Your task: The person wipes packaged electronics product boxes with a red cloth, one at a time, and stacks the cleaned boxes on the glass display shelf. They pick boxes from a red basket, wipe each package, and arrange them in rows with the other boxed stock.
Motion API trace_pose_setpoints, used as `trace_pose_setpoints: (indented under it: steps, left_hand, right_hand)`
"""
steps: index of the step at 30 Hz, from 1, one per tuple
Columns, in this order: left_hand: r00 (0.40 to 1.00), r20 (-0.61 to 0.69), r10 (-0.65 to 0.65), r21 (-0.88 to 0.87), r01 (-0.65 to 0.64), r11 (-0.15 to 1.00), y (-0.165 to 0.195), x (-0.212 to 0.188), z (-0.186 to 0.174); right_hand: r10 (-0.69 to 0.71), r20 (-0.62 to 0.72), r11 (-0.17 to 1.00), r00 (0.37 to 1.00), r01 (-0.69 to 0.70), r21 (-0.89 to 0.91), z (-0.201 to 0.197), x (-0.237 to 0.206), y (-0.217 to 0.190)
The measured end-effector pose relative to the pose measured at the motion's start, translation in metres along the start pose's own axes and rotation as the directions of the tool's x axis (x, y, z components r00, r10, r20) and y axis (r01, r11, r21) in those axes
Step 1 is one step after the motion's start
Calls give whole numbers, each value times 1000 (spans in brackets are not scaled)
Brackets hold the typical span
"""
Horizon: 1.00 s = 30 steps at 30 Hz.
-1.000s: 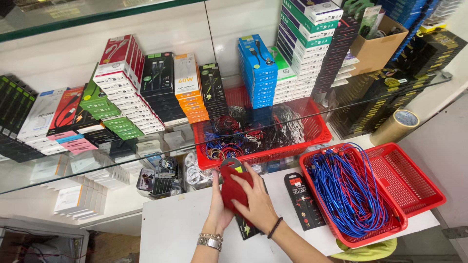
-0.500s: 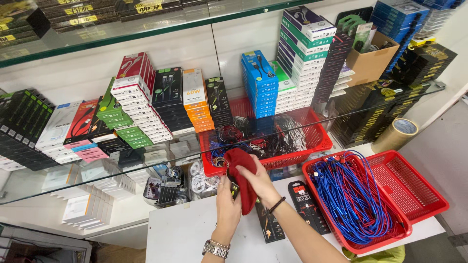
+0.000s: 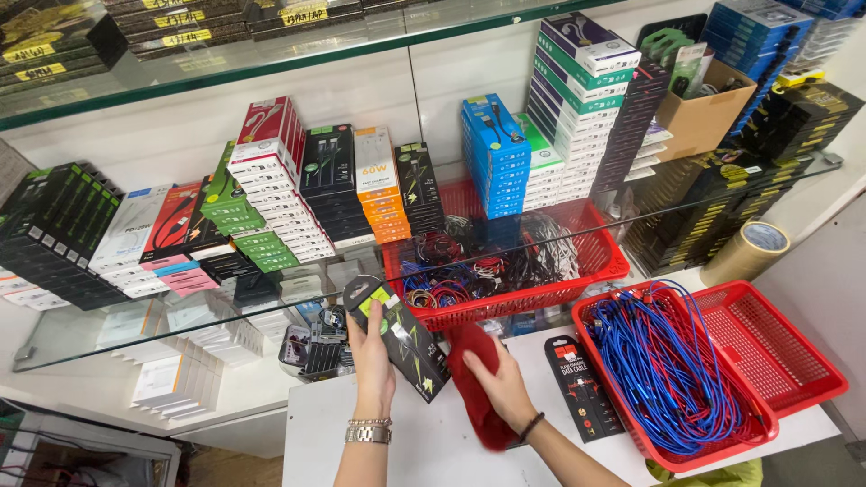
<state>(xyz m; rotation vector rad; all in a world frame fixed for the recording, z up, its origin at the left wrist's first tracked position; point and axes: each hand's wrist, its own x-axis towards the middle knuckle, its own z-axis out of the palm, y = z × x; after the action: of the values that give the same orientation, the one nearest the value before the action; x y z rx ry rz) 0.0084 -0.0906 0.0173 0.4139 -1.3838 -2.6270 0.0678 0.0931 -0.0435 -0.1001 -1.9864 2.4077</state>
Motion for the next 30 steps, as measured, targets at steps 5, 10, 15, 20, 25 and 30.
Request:
trace_pose_setpoints:
  steps: [5,10,15,20,25,30]
  left_hand:
    - [988,95,-122,-131,134,982,-36,-12,14]
    - [995,79,-65,-250,83,965,-10,-3,-3]
    - [996,-36,-87,-137,82,987,-1,-5,-3]
    - [997,-68,-43,-115,35,993,-6,-16,-3]
    - [982,-122,143,11,-143,990,26,6,-20]
    - [973,-15,229,472,-195,860,25,19,7]
  right_hand:
    - [-394,90,767,915,381,-517,46,39,-43]
    - [-355,251,678,901,433,-594,31,-8,-49]
    - [-381,156,773,911,407,-486,34,0,-50]
    - [-309,183,729,933,356,-585,52,5,-21]
    - [90,208,780,974,61,-623,22,-22,43]
    - [224,269,775,937,-4,-632,7,26,43]
